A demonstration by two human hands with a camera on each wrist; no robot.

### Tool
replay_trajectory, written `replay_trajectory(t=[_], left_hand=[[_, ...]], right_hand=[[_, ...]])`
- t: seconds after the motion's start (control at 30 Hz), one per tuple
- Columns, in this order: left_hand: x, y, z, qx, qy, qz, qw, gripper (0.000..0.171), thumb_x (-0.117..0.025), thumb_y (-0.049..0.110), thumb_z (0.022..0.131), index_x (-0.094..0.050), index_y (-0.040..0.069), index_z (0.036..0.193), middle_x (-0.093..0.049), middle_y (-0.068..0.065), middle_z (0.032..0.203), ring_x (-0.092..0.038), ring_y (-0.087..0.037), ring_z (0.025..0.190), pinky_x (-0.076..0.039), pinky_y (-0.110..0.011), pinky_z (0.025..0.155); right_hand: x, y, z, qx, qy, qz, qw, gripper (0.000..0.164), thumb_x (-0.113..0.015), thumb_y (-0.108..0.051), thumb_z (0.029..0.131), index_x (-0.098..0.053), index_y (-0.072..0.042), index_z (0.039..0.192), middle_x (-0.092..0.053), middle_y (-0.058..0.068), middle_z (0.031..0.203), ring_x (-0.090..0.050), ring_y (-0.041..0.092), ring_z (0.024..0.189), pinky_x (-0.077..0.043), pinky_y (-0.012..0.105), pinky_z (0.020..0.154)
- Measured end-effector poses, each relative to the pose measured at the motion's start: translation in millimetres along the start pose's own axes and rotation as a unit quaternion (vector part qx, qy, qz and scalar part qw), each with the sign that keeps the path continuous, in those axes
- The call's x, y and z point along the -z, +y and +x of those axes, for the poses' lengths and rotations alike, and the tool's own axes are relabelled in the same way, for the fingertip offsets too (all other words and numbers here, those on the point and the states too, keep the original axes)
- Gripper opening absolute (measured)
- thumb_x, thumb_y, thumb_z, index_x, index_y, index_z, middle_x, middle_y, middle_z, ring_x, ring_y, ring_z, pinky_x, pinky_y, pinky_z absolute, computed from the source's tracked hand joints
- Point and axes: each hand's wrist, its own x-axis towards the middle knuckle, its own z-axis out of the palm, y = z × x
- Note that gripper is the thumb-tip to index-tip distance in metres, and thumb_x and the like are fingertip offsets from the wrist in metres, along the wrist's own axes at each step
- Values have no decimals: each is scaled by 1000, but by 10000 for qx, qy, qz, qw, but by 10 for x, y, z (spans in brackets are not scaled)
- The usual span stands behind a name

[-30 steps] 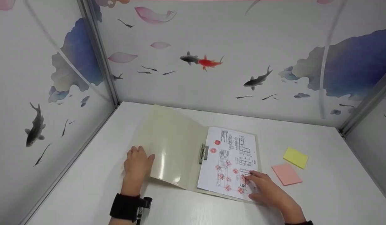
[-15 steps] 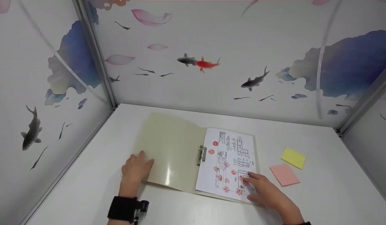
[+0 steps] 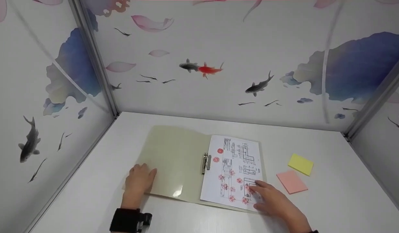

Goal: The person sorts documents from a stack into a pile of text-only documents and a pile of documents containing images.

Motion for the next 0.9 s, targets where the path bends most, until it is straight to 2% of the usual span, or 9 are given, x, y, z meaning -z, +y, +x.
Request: replay_trajectory(t=[0.2, 0.4, 0.6, 0.77, 0.9], left_hand=[[-9, -44, -24, -32, -132, 167, 9998, 53, -49, 33, 97, -51, -12, 125, -48, -32, 117, -48, -49, 109, -46, -59, 82], [63, -57, -4, -194, -252, 589, 9978, 54, -48, 33, 98, -48, -10, 130, -44, -33, 124, -44, -50, 114, -44, -61, 84], [88, -124, -24, -289, -314, 724, 9965, 54, -47, 35, 98, -48, -6, 133, -42, -32, 129, -40, -50, 117, -43, -60, 87], [107, -165, -29, -313, -279, 595, 9973, 51, -46, 33, 99, -49, -3, 134, -42, -30, 132, -40, -49, 119, -42, -60, 89], [112, -174, 0, -266, 12, 230, 9994, 49, -47, 34, 99, -52, -2, 131, -47, -30, 128, -47, -48, 114, -44, -59, 86]], right_hand=[[-14, 6, 0, -107, -47, -47, 9999, 56, -81, -18, 74, -61, -12, 126, -47, 15, 138, -45, 40, 126, -39, 54, 99], [3, 4, 17, -58, 58, 1, 10000, 53, -82, -18, 73, -64, -13, 123, -50, 14, 135, -46, 39, 125, -38, 54, 100], [5, -14, 18, -64, 119, -105, 9999, 53, -82, -18, 72, -65, -14, 122, -52, 12, 133, -46, 35, 121, -39, 52, 100], [-5, -15, 12, -45, 127, -198, 9997, 53, -82, -18, 73, -64, -13, 123, -51, 12, 133, -45, 34, 121, -39, 52, 100], [-10, -20, 13, -44, 118, -273, 9995, 53, -81, -18, 74, -63, -12, 124, -50, 13, 135, -44, 34, 124, -39, 53, 100]])
